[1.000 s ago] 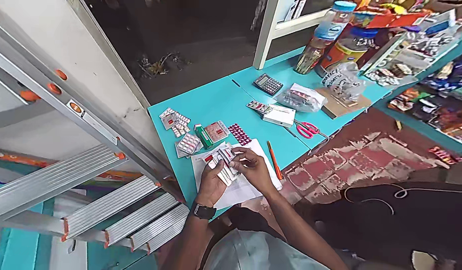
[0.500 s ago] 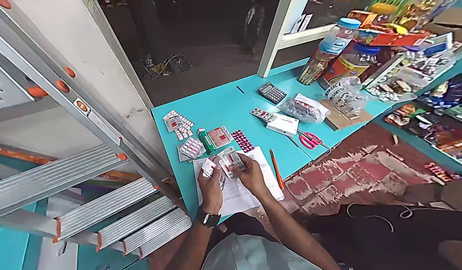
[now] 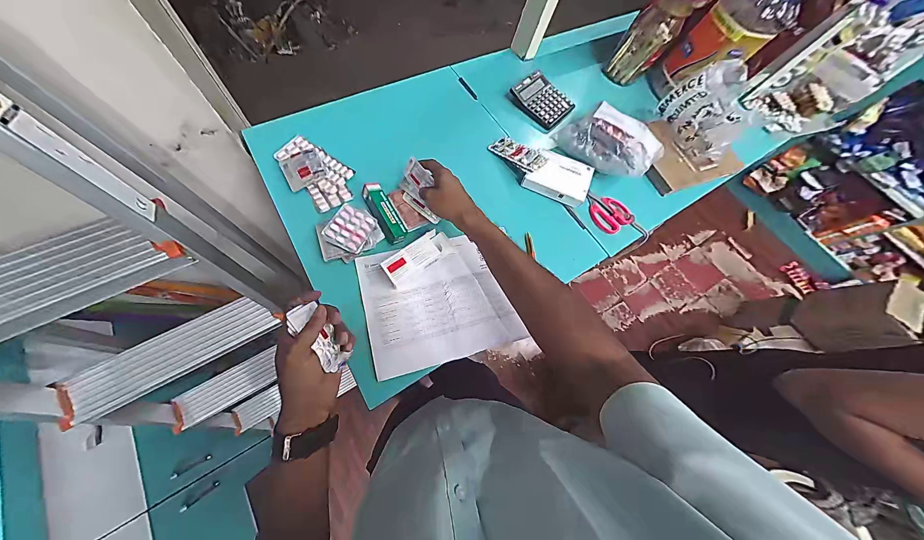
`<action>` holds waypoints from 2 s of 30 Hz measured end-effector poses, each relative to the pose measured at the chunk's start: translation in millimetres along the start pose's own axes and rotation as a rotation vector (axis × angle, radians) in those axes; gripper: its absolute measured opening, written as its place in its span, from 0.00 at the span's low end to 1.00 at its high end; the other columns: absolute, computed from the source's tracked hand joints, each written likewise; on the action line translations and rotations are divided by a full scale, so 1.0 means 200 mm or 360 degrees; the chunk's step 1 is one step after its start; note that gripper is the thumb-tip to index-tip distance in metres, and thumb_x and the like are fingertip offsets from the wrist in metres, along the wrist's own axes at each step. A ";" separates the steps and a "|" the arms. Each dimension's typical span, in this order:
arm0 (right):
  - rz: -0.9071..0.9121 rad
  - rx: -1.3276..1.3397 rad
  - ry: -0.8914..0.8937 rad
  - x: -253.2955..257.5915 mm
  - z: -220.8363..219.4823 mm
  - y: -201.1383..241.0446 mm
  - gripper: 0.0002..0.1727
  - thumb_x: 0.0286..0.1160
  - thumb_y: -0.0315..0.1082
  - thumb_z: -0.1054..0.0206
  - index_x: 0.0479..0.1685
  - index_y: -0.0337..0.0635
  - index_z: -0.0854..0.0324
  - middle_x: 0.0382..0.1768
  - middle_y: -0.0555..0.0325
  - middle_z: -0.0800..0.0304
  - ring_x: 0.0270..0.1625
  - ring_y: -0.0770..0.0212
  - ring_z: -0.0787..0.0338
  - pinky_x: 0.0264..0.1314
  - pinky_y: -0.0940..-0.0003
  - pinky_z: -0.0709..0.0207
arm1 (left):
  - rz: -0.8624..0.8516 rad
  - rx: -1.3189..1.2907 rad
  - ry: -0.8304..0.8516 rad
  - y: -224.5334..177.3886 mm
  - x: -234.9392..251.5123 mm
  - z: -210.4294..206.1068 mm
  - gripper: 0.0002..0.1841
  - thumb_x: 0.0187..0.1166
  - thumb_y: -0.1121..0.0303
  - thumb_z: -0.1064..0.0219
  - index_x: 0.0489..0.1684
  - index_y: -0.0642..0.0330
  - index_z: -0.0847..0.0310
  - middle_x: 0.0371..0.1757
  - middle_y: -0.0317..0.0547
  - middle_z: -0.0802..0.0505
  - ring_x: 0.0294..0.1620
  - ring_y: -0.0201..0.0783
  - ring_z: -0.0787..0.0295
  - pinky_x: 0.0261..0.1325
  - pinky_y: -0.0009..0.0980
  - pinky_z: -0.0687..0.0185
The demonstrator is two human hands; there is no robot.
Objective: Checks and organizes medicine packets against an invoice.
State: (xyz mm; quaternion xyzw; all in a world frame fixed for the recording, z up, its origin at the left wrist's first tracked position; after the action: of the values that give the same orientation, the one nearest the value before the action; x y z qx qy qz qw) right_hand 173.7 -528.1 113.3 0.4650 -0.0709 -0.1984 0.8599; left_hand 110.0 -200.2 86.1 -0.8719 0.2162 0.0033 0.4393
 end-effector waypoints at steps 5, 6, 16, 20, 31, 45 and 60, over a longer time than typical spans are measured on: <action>0.0011 -0.0604 -0.0076 -0.02 0.01 0.05 0.33 0.74 0.33 0.34 0.84 0.45 0.29 0.69 0.36 0.17 0.69 0.34 0.16 0.64 0.31 0.23 | -0.0085 0.0738 0.0330 -0.04 -0.13 -0.07 0.13 0.83 0.75 0.46 0.61 0.62 0.27 0.36 0.38 0.10 0.22 0.27 0.19 0.22 0.20 0.22; 0.0054 -0.0556 -0.0132 -0.07 0.06 0.06 0.32 0.74 0.34 0.32 0.82 0.43 0.26 0.69 0.36 0.17 0.69 0.36 0.16 0.67 0.34 0.22 | -0.0118 0.0961 0.0448 -0.03 -0.17 -0.09 0.15 0.83 0.73 0.44 0.64 0.63 0.25 0.39 0.37 0.10 0.25 0.26 0.19 0.24 0.19 0.24; -0.0695 -0.0545 -0.0405 -0.97 0.70 -0.56 0.27 0.72 0.47 0.21 0.63 0.38 0.18 0.37 0.42 0.07 0.35 0.42 0.08 0.42 0.37 0.17 | -0.0705 0.2621 0.1150 0.25 -0.49 -0.37 0.22 0.67 0.71 0.29 0.64 0.48 0.11 0.72 0.46 0.11 0.43 0.55 0.05 0.38 0.54 0.10; -0.0349 -0.0534 -0.0418 -0.96 0.65 -0.51 0.17 0.82 0.30 0.37 0.67 0.39 0.18 0.34 0.43 0.10 0.30 0.47 0.12 0.36 0.44 0.19 | -0.0623 0.3001 0.1267 0.40 -0.47 -0.50 0.33 0.63 0.73 0.26 0.75 0.42 0.17 0.85 0.49 0.23 0.33 0.52 0.08 0.33 0.49 0.15; 0.0327 0.1220 -0.0103 -1.17 0.02 -0.26 0.40 0.85 0.71 0.60 0.48 0.45 0.14 0.36 0.62 0.07 0.38 0.66 0.09 0.45 0.68 0.15 | -0.0532 0.3172 0.1242 0.56 -0.37 -0.48 0.35 0.74 0.72 0.38 0.86 0.36 0.29 0.94 0.40 0.37 0.32 0.45 0.11 0.33 0.44 0.19; 0.0402 0.0389 -0.0156 -1.15 -0.07 -0.28 0.03 0.61 0.27 0.27 0.28 0.36 0.12 0.21 0.66 0.12 0.23 0.81 0.19 0.26 0.84 0.25 | -0.0602 0.3079 0.1147 0.55 -0.38 -0.47 0.33 0.70 0.74 0.35 0.81 0.37 0.22 0.92 0.39 0.33 0.30 0.46 0.12 0.32 0.45 0.19; 0.0902 -0.0741 0.0226 -0.68 -0.14 0.11 0.09 0.73 0.39 0.27 0.38 0.44 0.12 0.67 0.52 0.11 0.87 0.43 0.32 0.85 0.30 0.52 | -0.0747 0.3110 0.1091 0.55 -0.38 -0.48 0.35 0.67 0.73 0.31 0.80 0.34 0.22 0.91 0.36 0.30 0.31 0.45 0.09 0.31 0.44 0.16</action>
State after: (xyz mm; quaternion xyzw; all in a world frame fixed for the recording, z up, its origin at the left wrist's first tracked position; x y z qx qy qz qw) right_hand 65.5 -439.8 124.1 0.2315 -0.0898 0.0694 0.9662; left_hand -19.4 -302.8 75.5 -0.1148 0.0635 -0.5027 0.8544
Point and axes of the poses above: each hand's wrist, its own x-axis towards the middle knuckle, its own z-axis out of the back of the hand, y = z × x, the point moved 9 cm from there along x, towards the middle knuckle
